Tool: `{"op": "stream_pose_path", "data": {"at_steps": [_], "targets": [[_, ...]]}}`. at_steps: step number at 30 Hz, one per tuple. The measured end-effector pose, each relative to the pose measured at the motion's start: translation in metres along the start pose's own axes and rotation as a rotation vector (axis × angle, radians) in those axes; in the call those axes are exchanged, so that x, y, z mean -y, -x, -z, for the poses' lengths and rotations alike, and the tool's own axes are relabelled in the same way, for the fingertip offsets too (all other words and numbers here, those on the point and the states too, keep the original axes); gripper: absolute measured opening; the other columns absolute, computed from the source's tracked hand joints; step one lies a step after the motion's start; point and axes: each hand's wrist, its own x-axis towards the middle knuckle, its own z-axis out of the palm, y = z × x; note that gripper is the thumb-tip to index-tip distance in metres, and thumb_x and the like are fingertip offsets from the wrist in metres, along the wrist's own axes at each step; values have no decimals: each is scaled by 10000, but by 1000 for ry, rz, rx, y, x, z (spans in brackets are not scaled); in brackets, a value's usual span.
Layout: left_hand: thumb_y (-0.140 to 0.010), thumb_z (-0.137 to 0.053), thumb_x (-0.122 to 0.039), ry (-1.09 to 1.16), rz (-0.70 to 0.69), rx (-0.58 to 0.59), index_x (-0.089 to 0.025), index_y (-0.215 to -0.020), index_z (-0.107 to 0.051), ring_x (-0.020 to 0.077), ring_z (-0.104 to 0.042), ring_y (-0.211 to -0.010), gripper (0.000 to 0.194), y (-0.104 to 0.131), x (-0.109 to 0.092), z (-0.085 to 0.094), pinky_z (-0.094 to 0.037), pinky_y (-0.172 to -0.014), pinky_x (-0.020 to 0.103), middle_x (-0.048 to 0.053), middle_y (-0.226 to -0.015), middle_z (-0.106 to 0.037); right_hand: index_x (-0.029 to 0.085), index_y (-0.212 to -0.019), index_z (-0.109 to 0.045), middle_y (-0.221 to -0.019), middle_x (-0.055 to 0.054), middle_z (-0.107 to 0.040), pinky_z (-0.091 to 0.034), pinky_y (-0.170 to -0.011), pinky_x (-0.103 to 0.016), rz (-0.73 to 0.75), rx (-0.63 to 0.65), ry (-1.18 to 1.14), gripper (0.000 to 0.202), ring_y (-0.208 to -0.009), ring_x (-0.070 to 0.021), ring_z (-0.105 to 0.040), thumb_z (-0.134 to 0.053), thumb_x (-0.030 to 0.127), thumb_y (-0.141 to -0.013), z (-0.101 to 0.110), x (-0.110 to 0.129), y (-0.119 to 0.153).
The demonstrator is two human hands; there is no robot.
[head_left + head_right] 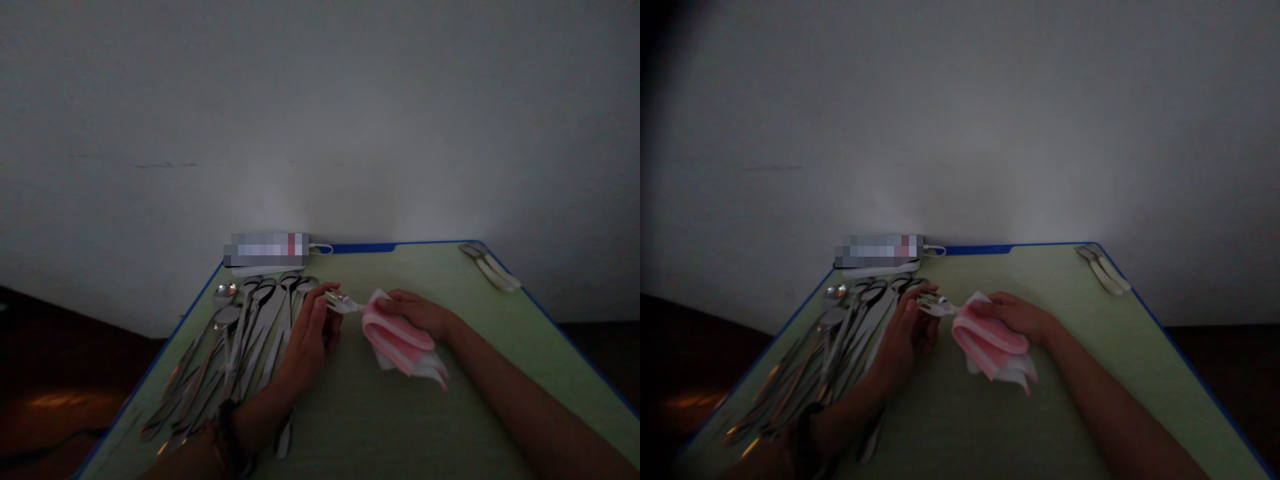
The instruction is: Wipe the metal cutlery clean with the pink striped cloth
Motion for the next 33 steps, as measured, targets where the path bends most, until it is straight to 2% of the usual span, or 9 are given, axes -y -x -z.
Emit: {"op": "stream_pose_path", "data": {"at_steps": [9,13,17,21,24,29,33], "targets": [[-899,-269,-467,-26,23,34,-201,-1088,-458,81,-358,-400,377,-2,0,-1,-272,-363,167,-65,-528,-416,123,-632,-584,-505,18,-572,-333,-373,-167,-7,2,-42,350,-397,-58,-472,-639,464,-684,1,0,3],[-899,-291,-444,5,47,28,-209,-1100,-469,76,-357,-394,357,-3,0,-1,-274,-359,158,-69,-518,-415,122,-683,-596,-554,19,-586,-350,-401,-170,17,-45,-36,341,-434,-60,-484,-653,458,-671,1,0,4],[-886,-336,-382,75,25,10,-220,-1094,-480,86,-422,-434,301,-4,3,3,-323,-358,158,-42,-588,-486,123,-699,-603,-579,10,-590,-358,-421,-177,37,-50,-8,325,-462,-67,-498,-629,446,-695,0,0,2],[-870,-356,-339,126,14,49,-212,-1086,-492,109,-480,-462,285,-5,6,6,-364,-350,175,-23,-618,-516,124,-734,-602,-589,10,-582,-351,-425,-179,43,-23,48,334,-457,-63,-479,-605,458,-712,-1,-1,-1],[-865,-360,-316,124,-29,55,-193,-1077,-520,142,-537,-565,293,-4,7,6,-418,-394,207,9,-693,-543,122,-763,-600,-608,12,-570,-345,-433,-180,92,5,206,353,-470,-62,-464,-584,472,-725,-4,0,0],[-842,-401,-306,142,-48,70,-164,-1016,-568,166,-551,-675,280,-5,6,6,-464,-506,255,62,-838,-588,116,-736,-599,-586,17,-545,-310,-425,-183,146,15,624,387,-465,-60,-407,-561,501,-732,-13,8,5],[-836,-368,-446,207,-50,110,-171,-1049,-555,207,-540,-762,395,-6,0,5,-450,-490,262,77,-869,-579,138,-779,-593,-669,-22,-599,-348,-498,-206,263,-41,910,367,-548,-98,-481,-474,486,-796,-22,18,11]]}}
